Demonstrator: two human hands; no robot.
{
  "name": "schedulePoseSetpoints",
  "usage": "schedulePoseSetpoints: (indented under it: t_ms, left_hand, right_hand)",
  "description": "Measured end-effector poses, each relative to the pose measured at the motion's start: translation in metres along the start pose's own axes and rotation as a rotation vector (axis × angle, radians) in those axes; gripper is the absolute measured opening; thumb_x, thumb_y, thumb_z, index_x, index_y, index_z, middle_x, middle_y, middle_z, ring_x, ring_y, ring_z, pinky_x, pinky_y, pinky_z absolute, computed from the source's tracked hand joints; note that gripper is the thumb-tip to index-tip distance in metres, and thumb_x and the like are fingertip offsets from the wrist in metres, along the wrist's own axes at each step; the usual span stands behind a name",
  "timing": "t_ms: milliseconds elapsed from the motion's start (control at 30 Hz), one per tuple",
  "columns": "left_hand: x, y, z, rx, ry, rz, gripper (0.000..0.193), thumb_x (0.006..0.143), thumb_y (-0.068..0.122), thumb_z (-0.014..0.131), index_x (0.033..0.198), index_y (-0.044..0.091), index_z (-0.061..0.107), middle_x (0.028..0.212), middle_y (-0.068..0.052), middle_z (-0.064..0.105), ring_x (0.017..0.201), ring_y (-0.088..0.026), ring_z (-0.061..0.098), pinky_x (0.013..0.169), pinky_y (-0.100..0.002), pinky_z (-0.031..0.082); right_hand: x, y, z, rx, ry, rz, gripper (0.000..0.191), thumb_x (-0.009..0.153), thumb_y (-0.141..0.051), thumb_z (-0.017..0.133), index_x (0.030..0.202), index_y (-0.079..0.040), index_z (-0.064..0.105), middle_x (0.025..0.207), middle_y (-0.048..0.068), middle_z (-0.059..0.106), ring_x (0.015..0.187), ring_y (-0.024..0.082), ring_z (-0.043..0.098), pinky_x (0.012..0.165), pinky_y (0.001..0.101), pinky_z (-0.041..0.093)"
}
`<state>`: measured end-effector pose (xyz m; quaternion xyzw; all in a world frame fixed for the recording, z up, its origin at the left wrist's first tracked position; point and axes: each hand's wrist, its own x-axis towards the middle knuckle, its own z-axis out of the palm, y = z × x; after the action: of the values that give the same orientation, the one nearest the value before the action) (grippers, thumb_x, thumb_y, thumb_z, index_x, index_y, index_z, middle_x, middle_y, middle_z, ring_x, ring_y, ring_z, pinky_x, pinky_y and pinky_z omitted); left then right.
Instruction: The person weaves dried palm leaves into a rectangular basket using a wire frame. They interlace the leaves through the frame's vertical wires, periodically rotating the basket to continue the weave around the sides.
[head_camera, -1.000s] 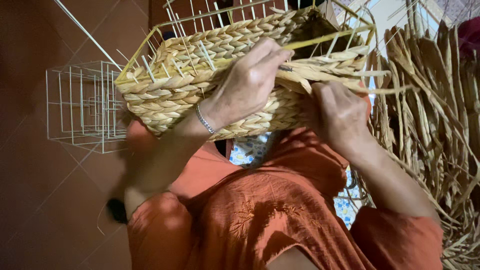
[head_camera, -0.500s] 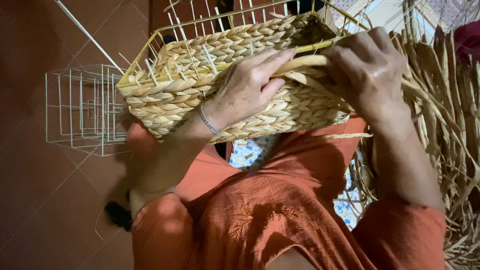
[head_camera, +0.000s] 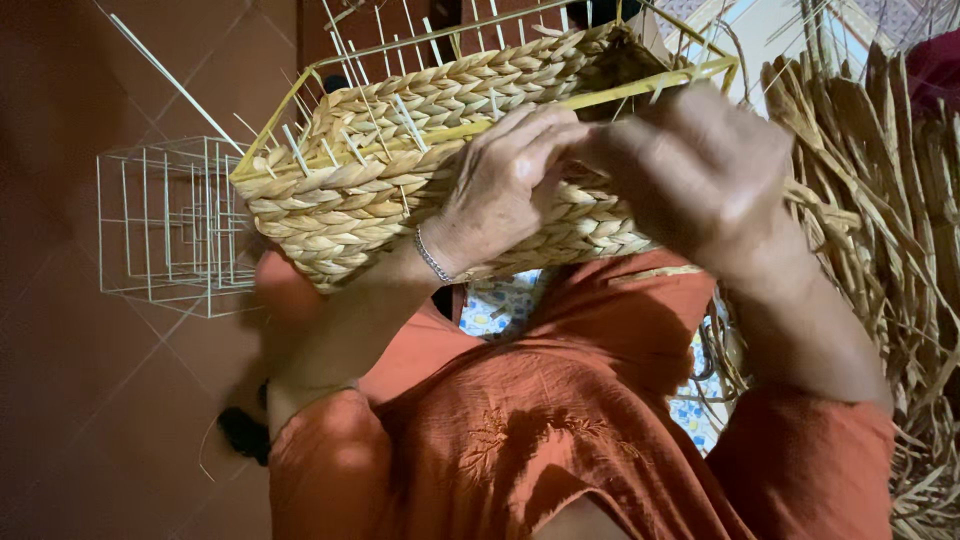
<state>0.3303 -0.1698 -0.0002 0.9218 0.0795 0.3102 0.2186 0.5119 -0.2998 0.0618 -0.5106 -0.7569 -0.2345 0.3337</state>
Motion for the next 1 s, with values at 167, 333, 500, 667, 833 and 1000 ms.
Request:
schedulePoseSetpoints:
  t_ms: [167, 333, 500, 667, 833, 1000]
  left_hand:
    - [0.01, 0.002, 0.011, 0.011, -0.034, -0.117, 0.024, 0.094, 0.015, 0.078, 0.105, -0.003, 0.068, 0.096, -0.016, 0.069, 0.088, -0.028, 0.067, 0.075, -0.042, 0.059]
    - [0.007, 0.005, 0.012, 0.099, 0.192, 0.037, 0.025, 0.1, 0.005, 0.07, 0.121, -0.006, 0.062, 0.112, -0.019, 0.062, 0.095, -0.025, 0.067, 0.072, -0.032, 0.064]
    - [-0.007, 0.0, -0.003, 0.168, 0.105, 0.162, 0.011, 0.105, -0.004, 0.066, 0.107, -0.004, 0.056, 0.114, -0.018, 0.061, 0.087, -0.019, 0.068, 0.063, -0.028, 0.062]
    - [-0.005, -0.006, 0.001, 0.153, 0.058, 0.127, 0.018, 0.108, -0.007, 0.062, 0.116, 0.002, 0.05, 0.103, -0.009, 0.055, 0.078, -0.018, 0.065, 0.064, -0.029, 0.061]
    - [0.025, -0.021, 0.005, 0.022, -0.026, -0.056, 0.024, 0.098, -0.008, 0.062, 0.118, -0.002, 0.05, 0.093, -0.011, 0.061, 0.053, -0.013, 0.055, 0.041, -0.025, 0.05]
    - [0.042, -0.028, 0.005, 0.24, 0.032, 0.091, 0.027, 0.09, -0.005, 0.062, 0.116, -0.005, 0.055, 0.078, -0.015, 0.062, 0.049, -0.014, 0.055, 0.035, -0.023, 0.046]
  right_hand:
    - [-0.025, 0.044, 0.008, 0.32, -0.175, 0.331, 0.012, 0.112, -0.014, 0.062, 0.108, -0.004, 0.067, 0.091, 0.003, 0.067, 0.078, 0.004, 0.066, 0.063, 0.0204, 0.052]
    - [-0.05, 0.039, 0.017, -0.033, -0.166, 0.269, 0.03, 0.11, -0.022, 0.077, 0.097, 0.003, 0.064, 0.082, 0.008, 0.065, 0.063, 0.011, 0.056, 0.054, 0.0266, 0.044]
    - [-0.059, 0.034, 0.035, -0.133, -0.089, 0.279, 0.049, 0.109, -0.045, 0.077, 0.087, -0.005, 0.057, 0.075, 0.005, 0.058, 0.067, 0.018, 0.056, 0.058, 0.0317, 0.046]
    - [-0.075, 0.032, 0.039, -0.118, -0.176, 0.356, 0.051, 0.107, -0.043, 0.077, 0.077, -0.012, 0.051, 0.061, -0.002, 0.046, 0.049, 0.014, 0.04, 0.045, 0.0327, 0.034]
    - [-0.085, 0.025, 0.026, 0.145, -0.24, 0.494, 0.038, 0.118, -0.035, 0.065, 0.087, -0.013, 0.06, 0.07, -0.006, 0.049, 0.057, 0.004, 0.045, 0.053, 0.0282, 0.037]
    - [-0.07, 0.018, 0.031, -0.281, -0.017, 0.231, 0.033, 0.109, -0.042, 0.07, 0.101, -0.012, 0.063, 0.089, 0.006, 0.054, 0.081, 0.019, 0.048, 0.069, 0.0371, 0.044]
